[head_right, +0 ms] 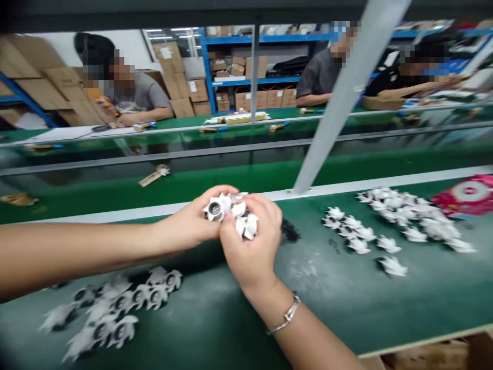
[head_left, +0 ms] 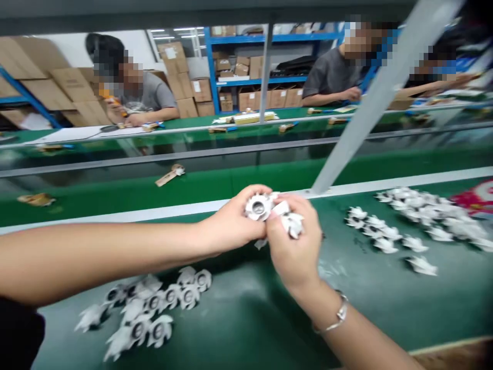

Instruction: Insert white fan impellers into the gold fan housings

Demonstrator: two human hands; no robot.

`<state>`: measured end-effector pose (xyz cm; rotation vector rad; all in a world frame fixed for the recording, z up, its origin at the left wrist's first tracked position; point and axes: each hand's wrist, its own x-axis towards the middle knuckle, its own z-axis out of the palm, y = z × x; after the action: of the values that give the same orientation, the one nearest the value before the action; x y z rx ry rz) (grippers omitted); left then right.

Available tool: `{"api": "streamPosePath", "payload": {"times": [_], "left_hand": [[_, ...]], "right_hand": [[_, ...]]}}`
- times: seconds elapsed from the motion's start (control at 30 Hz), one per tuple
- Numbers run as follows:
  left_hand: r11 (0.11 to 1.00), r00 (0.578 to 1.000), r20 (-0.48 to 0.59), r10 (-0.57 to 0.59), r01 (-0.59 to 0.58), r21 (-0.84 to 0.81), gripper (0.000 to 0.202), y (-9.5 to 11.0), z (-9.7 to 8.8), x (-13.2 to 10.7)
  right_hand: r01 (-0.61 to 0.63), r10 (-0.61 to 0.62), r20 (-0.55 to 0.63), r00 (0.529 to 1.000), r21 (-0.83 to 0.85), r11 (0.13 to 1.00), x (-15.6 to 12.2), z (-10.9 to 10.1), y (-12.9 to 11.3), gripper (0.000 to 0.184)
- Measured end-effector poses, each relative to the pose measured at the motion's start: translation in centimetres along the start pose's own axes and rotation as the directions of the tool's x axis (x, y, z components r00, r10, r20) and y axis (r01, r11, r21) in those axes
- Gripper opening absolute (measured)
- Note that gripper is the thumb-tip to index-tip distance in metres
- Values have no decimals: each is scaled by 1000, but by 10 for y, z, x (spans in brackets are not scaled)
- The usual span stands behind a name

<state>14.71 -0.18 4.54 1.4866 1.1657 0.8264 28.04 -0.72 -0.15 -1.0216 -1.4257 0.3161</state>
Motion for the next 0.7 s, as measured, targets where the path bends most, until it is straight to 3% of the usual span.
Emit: {"api": "streamPosePath", "payload": {"times": [0.1, 0.23, 0.4, 0.57, 0.63, 0.7], "left_hand": [[974, 986, 8, -165, 162, 161, 53, -38, -54, -50], [907, 982, 61, -179, 141, 398, 53, -57, -105, -81], [831, 991, 107, -78, 6, 556, 69, -73, -153, -94], [803, 973, 228, -41, -104, 587, 52, -94, -180, -106], [785, 971, 239, -22, -131, 606, 50, -96, -181, -107], [758, 976, 216, 2, -142, 636, 55, -94, -178, -105]], "right_hand": [[-88, 57, 256, 965, 112, 990, -44, 53, -10, 7], [-107, 4, 511, 860, 173, 979, -63, 80, -7, 9], [-51, -50, 633, 773, 140, 989, -52, 73, 5, 25], [88, 5, 717, 698, -93, 992, -46, 48, 6, 44], [151, 48, 759, 649, -191, 970, -46, 39, 5, 34], [173, 78, 774, 629, -236, 956, -46, 34, 2, 18]]}}
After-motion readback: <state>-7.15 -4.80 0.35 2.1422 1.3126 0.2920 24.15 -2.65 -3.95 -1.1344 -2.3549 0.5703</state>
